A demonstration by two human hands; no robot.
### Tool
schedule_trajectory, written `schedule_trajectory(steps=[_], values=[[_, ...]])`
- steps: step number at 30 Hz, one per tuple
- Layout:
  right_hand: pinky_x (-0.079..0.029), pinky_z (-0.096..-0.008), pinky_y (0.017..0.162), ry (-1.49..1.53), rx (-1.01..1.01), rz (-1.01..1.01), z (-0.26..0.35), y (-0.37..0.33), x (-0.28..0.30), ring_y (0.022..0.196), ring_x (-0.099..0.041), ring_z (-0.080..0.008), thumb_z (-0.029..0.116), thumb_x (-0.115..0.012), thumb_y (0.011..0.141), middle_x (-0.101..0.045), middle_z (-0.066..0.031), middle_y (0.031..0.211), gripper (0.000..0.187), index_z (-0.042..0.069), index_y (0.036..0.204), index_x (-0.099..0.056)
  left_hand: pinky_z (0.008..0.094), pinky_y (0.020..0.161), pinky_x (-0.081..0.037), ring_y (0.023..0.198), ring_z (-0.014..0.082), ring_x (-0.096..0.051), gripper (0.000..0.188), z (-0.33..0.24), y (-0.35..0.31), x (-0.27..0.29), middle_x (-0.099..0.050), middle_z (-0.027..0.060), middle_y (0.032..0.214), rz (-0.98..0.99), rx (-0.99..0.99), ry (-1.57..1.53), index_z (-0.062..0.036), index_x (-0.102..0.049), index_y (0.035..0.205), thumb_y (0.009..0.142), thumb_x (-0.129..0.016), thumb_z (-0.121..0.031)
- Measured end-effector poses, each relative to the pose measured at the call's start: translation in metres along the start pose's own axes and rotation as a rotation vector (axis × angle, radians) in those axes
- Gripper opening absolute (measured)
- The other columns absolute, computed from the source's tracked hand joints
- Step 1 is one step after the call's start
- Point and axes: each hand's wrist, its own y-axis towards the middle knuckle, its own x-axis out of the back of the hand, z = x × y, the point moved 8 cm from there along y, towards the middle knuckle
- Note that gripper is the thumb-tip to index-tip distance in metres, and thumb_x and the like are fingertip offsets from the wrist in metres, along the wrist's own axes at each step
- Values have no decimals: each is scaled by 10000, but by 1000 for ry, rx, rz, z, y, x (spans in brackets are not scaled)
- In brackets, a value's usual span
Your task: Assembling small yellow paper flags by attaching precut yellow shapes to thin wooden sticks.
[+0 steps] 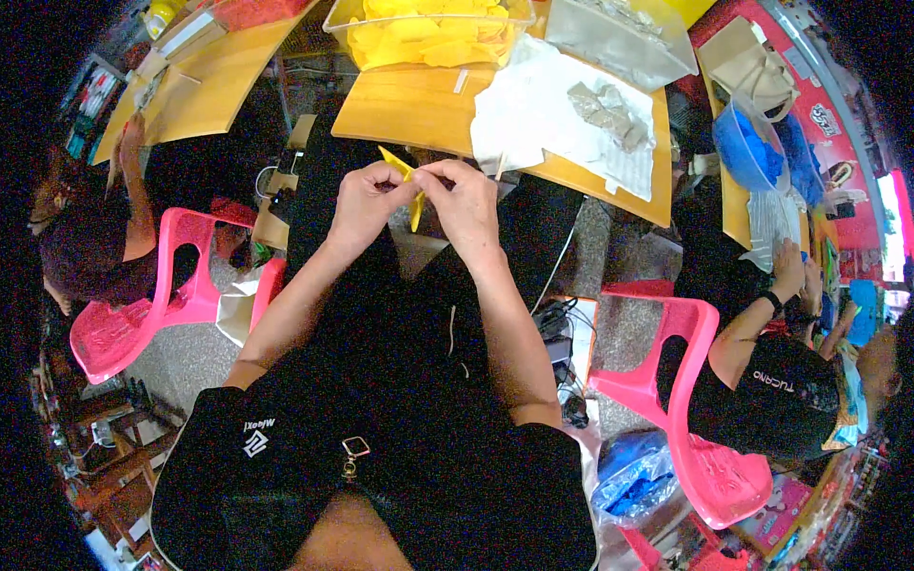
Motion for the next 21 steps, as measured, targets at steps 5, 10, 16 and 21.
schedule_trajectory(steps=[5,10,16,21], values=[[-457,-213,671,131,-63,16,-20,9,6,711,-577,-69,122,-638,821,-657,-30,749,164,-23,890,-669,217,532,-409,573,39,-502,213,12,4,-4,-594,9,616,136,65,-159,4,-601,657,774,-701,-144],[-471,-222,651,148,-40,106,-17,4,-8,698,-596,-82,139,-672,792,-667,-61,771,185,-15,895,-667,201,537,-408,576,43,-508,216,16,4,1,-589,11,620,105,128,-161,-2,-588,658,791,-688,-140],[-432,-188,676,335,-155,193,-38,6,-16,730,-542,-57,65,-640,820,-628,-7,810,125,-17,913,-653,207,581,-452,618,72,-564,177,24,-2,-9,-620,37,703,200,335,-470,-10,-624,796,823,-662,-180],[-399,-183,677,436,-224,168,-43,6,-12,751,-516,-55,110,-627,838,-605,14,789,142,-3,922,-649,213,613,-476,664,75,-590,171,26,-3,-14,-630,35,751,257,399,-600,-9,-632,900,845,-626,-170]])
